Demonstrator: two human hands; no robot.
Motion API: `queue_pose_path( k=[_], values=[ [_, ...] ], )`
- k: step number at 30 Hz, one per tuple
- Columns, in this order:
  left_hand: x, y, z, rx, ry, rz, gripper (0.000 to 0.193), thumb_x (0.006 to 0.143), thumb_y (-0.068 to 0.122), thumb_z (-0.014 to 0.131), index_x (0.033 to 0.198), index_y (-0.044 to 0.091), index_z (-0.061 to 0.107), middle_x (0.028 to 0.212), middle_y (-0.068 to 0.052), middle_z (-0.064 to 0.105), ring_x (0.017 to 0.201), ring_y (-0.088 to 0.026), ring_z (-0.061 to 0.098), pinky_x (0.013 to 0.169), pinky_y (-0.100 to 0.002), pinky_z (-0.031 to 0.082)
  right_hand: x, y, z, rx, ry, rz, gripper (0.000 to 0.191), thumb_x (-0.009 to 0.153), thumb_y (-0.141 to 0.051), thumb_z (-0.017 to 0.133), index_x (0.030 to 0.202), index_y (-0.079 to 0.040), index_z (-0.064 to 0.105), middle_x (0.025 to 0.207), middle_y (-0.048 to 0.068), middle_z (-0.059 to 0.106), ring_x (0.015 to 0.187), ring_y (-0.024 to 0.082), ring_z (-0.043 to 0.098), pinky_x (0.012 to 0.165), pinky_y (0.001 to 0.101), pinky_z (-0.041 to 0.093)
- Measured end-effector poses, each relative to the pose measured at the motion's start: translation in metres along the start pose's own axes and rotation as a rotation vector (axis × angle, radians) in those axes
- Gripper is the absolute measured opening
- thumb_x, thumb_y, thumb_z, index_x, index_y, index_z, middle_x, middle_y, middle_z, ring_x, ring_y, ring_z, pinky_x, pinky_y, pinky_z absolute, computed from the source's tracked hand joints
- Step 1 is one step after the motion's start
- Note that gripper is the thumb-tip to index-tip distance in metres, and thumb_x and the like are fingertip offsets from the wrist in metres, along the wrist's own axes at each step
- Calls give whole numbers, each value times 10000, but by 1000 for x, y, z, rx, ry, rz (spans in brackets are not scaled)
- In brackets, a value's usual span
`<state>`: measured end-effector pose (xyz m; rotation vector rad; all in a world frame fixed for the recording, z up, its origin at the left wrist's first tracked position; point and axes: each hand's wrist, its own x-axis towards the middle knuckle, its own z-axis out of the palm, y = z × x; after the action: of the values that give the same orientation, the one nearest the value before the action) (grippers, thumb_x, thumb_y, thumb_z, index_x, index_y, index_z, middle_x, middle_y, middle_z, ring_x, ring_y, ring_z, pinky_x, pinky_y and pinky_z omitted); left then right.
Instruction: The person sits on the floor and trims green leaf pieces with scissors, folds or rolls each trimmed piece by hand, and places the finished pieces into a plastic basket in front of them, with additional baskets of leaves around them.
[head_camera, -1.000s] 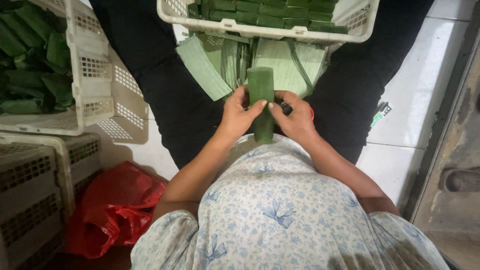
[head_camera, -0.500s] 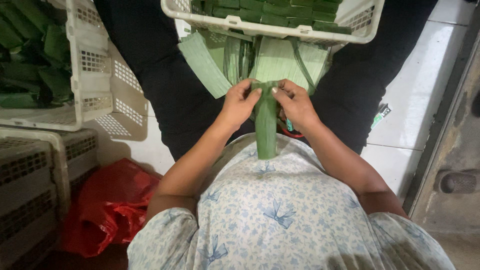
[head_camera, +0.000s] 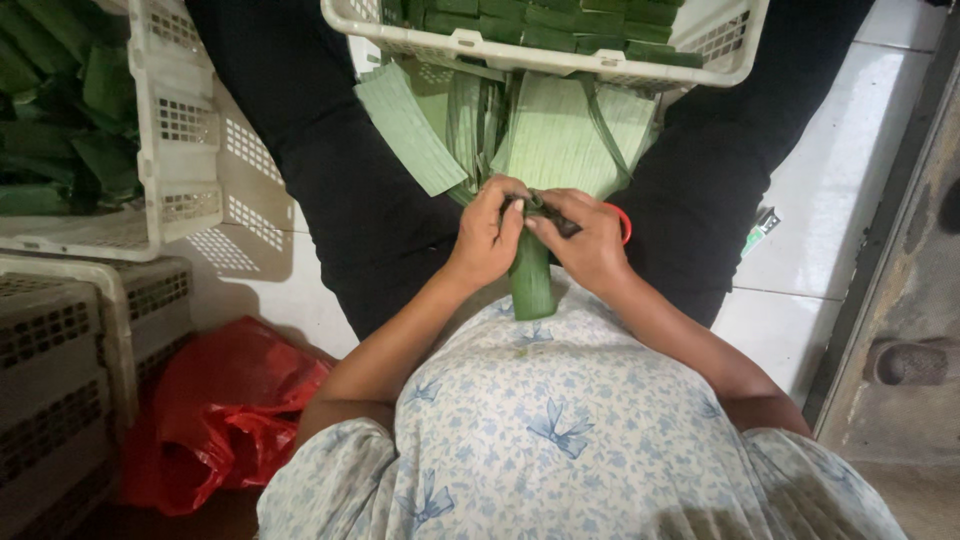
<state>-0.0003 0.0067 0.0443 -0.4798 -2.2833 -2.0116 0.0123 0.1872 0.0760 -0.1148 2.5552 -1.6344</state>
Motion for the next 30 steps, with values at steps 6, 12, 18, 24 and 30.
queue_pose_path(
  k=[6, 12, 18, 24, 30],
  values=[
    [4, -33, -12, -573, -96, -424, 129, 1011, 47, 587, 1134, 30, 620, 1033, -10, 641, 973, -91, 595, 861, -263, 491, 8, 1, -9, -30, 24, -154, 131, 932, -28, 763, 1056, 2, 731, 1045, 124, 730, 917, 198, 709, 814, 305, 557],
    [1, -65, -13, -901, -225, -824, 130, 1038, 173, 631, 1029, 50, 673, 942, 0, 678, 844, -103, 636, 724, -285, 522, 8, 9, -19, 41, -86, -178, 163, 938, -29, 740, 1089, 22, 705, 1072, 139, 721, 970, 231, 710, 861, 323, 551],
    [5, -34, -1, -439, -95, -495, 139, 1000, 142, 680, 1060, 19, 699, 918, -5, 690, 835, -87, 627, 742, -282, 513, 1, 10, -12, -53, -11, -86, 154, 940, -52, 742, 1082, 3, 719, 1003, 129, 734, 847, 181, 699, 761, 299, 542],
    [6, 22, -12, 192, -116, -30, 161, 943, 117, 736, 945, -20, 652, 873, -164, 651, 809, -324, 660, 710, -382, 515, -2, 12, 1, -35, 66, 151, 179, 951, -108, 754, 1087, -19, 679, 856, 95, 703, 734, 123, 612, 693, 285, 517],
    [5, 2, -4, 144, -107, -19, 152, 1044, 167, 623, 1010, 18, 625, 922, -138, 649, 869, -314, 672, 765, -398, 541, 6, 20, -2, 21, 55, -123, 95, 992, -81, 699, 1050, -7, 687, 1025, 87, 691, 964, 121, 644, 843, 288, 521]
  ],
)
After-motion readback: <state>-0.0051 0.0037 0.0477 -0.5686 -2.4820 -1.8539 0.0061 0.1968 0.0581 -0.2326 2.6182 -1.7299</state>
